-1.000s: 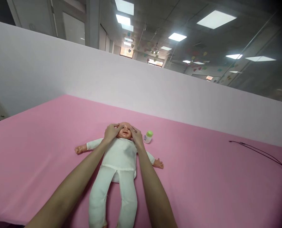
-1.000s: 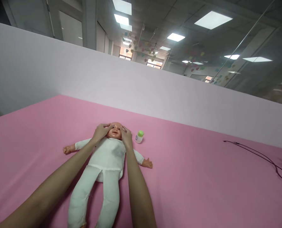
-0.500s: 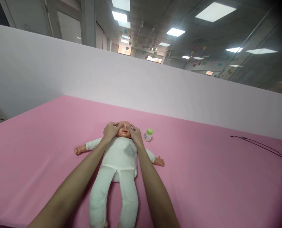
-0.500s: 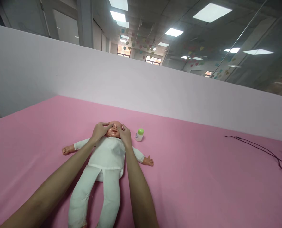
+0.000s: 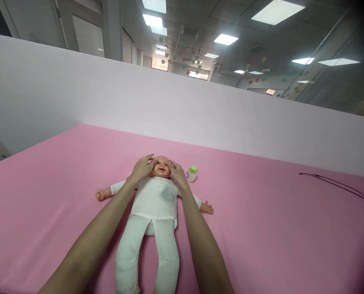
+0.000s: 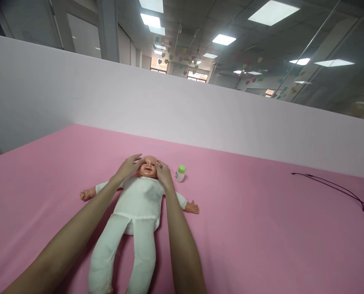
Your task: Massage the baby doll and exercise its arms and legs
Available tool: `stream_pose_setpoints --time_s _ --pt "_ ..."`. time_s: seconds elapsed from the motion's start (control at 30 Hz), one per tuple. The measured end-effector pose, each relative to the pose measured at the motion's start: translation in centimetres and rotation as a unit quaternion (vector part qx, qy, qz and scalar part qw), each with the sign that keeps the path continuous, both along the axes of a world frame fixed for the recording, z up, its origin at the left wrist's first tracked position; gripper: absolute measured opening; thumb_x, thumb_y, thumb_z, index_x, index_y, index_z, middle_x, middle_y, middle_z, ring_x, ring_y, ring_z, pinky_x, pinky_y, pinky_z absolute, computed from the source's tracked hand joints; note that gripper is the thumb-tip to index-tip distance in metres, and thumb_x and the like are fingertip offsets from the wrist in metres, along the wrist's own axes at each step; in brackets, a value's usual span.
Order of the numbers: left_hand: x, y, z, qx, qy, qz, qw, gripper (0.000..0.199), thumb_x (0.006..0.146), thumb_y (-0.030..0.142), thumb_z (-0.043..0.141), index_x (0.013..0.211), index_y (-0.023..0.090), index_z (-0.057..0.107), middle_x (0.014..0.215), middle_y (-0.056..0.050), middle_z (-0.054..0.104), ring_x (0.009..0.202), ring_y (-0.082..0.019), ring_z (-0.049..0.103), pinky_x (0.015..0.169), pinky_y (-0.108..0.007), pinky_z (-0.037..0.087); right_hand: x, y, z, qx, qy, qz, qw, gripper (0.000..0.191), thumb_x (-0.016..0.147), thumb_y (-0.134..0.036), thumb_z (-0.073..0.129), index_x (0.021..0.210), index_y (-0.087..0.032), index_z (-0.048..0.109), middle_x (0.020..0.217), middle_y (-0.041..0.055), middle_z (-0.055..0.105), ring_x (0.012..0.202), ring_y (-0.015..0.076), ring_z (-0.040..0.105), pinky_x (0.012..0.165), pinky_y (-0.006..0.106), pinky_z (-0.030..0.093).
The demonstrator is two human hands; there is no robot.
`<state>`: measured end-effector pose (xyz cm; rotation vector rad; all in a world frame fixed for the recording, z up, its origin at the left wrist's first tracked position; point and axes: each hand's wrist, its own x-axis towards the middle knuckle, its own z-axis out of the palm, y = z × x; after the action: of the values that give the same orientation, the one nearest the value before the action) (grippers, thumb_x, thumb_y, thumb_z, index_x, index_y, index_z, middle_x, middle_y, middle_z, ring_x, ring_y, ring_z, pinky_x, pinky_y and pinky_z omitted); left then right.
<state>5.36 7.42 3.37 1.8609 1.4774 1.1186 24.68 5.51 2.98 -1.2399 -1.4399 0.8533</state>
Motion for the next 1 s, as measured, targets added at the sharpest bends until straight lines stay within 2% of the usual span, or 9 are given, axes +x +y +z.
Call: stream_pose_setpoints --time_s 0.07,0.17,0.33,0.43,0.6,0.67,0.73,0.83,1.0 --pt "-0.2 0.0 0.0 0.004 -0.013 -0.015 1.0 0.047 0.101 0.052 0.052 0.131 0.023 0.073 0.142 -0.01 0.069 0.124 -0.027 0.066 0.098 -0.034 0.05 0.1 -0.1 0.2 0.01 -0.007 0.002 1.0 0.037 0.093 -0.052 0.057 0.092 -0.02 0.075 0.1 0.0071 0.078 0.096 0.0239 0.069 0.086 0.035 0.055" --pt "0.0 -0.4 0.3 0.002 -0.008 -0.011 1.0 0.045 0.1 0.057 0.053 0.118 0.025 0.079 0.133 -0.007 0.074 0.124 -0.028 0.067 0.099 -0.035 0.049 0.1 0.0 0.4 0.017 -0.004 -0.004 1.0 0.036 0.09 -0.052 0.064 0.101 -0.019 0.076 0.112 0.0098 0.079 0.104 0.0248 0.071 0.092 0.036 0.055" --pt "1.0 -1.3 0.8 -0.023 -0.003 0.079 0.997 0.047 0.093 0.063 0.063 0.113 0.026 0.082 0.123 -0.009 0.078 0.114 -0.033 0.071 0.091 -0.038 0.05 0.0 0.6 -0.3 0.007 -0.006 -0.067 0.998 0.037 0.084 -0.049 0.071 0.104 -0.018 0.076 0.114 0.0124 0.079 0.108 0.0266 0.073 0.098 0.039 0.055" --pt "1.2 -1.3 0.7 -0.014 0.024 0.087 0.996 0.042 0.099 0.055 0.055 0.109 0.025 0.083 0.116 -0.01 0.08 0.106 -0.032 0.072 0.085 -0.037 0.05 0.2 0.9 -0.8 0.009 -0.009 -0.062 0.998 0.033 0.088 -0.045 0.064 0.105 -0.019 0.076 0.117 0.0116 0.079 0.112 0.0262 0.072 0.102 0.041 0.055" --pt "-0.1 -0.8 0.7 -0.005 0.044 0.01 0.999 0.052 0.104 0.053 0.042 0.091 0.021 0.08 0.085 -0.009 0.078 0.083 -0.027 0.071 0.076 -0.034 0.049 1.2 0.2 0.1 -0.02 -0.017 0.001 1.0 0.042 0.095 -0.052 0.056 0.11 -0.019 0.078 0.117 0.0098 0.078 0.114 0.0281 0.069 0.099 0.043 0.057" --pt "-0.6 -0.8 1.1 -0.013 0.02 -0.056 0.998 0.053 0.102 0.059 0.043 0.1 0.02 0.08 0.094 -0.009 0.079 0.089 -0.027 0.071 0.079 -0.035 0.052 1.7 -0.5 1.0 -0.033 -0.033 0.043 0.998 0.049 0.091 -0.058 0.064 0.118 -0.019 0.076 0.123 0.011 0.076 0.118 0.029 0.068 0.099 0.042 0.058" --pt "-1.1 -1.0 1.6 -0.027 -0.006 -0.132 0.991 0.052 0.094 0.063 0.057 0.12 0.022 0.075 0.114 -0.009 0.078 0.103 -0.029 0.071 0.085 -0.034 0.054 2.1 -1.2 1.8 -0.038 -0.047 0.096 0.993 0.063 0.082 -0.056 0.079 0.135 -0.022 0.069 0.138 0.0115 0.069 0.127 0.0297 0.064 0.101 0.04 0.057" --pt "-1.4 -1.4 2.2 -0.051 -0.019 -0.215 0.975 0.075 0.074 0.057 0.082 0.14 0.025 0.064 0.134 -0.009 0.071 0.117 -0.032 0.068 0.091 -0.036 0.057 2.4 -2.0 2.7 -0.031 -0.075 0.168 0.983 0.091 0.071 -0.045 0.092 0.152 -0.029 0.055 0.149 0.0098 0.061 0.132 0.0306 0.062 0.106 0.042 0.055" --pt "-2.0 -1.5 2.3 -0.055 -0.012 -0.211 0.976 0.079 0.07 0.041 0.084 0.143 0.023 0.063 0.135 -0.011 0.07 0.122 -0.036 0.065 0.098 -0.042 0.056 2.8 -2.0 2.5 -0.023 -0.096 0.164 0.982 0.087 0.075 -0.034 0.089 0.153 -0.031 0.054 0.153 0.0077 0.059 0.137 0.0329 0.058 0.112 0.046 0.05"
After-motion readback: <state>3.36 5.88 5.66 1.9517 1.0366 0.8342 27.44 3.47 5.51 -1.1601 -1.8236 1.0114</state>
